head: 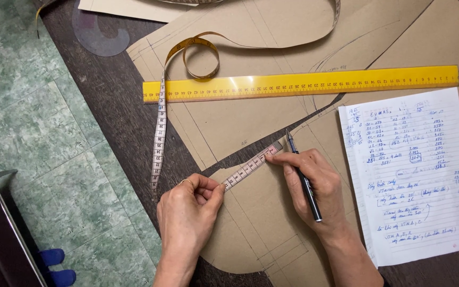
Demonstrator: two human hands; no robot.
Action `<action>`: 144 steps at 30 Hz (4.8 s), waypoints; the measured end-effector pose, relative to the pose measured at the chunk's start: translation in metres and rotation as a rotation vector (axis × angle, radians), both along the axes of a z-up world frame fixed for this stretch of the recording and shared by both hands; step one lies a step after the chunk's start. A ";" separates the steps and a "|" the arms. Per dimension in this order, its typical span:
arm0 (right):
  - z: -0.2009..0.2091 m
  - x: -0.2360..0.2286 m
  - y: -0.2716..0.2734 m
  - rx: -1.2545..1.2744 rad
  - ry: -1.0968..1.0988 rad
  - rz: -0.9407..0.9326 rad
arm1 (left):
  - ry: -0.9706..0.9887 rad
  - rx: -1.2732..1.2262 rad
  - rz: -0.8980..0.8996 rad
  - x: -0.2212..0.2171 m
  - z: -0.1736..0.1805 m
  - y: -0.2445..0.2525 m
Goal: The person measures and marks lines on a large piece of brown pattern paper using a yellow ruler, a flexible measuring tape, and a pen. They also write notes on a separate sheet of lined paper placed on the table.
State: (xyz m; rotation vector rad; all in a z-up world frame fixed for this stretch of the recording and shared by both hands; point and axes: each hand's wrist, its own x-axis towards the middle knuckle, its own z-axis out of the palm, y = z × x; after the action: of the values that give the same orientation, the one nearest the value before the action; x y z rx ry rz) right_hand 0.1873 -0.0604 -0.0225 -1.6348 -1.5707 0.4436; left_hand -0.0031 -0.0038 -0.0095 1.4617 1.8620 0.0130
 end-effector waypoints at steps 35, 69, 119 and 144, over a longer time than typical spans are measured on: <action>-0.006 0.013 -0.008 0.009 0.421 -0.218 | 0.120 0.463 -1.098 0.030 -0.026 0.000; -0.004 0.025 -0.002 -0.020 0.245 -0.181 | 0.237 0.370 -1.165 0.050 -0.022 0.009; -0.016 0.047 -0.007 0.173 0.606 -0.752 | -0.270 0.780 -0.739 0.015 -0.062 -0.003; 0.001 0.058 -0.006 0.160 0.224 -0.058 | -0.097 0.504 -0.630 0.022 -0.044 0.010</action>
State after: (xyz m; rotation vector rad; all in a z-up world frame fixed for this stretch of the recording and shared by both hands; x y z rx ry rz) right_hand 0.2449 -0.0669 -0.0212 -1.4522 -1.3537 0.4423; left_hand 0.0193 0.0067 -0.0532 2.2977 1.2983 0.2584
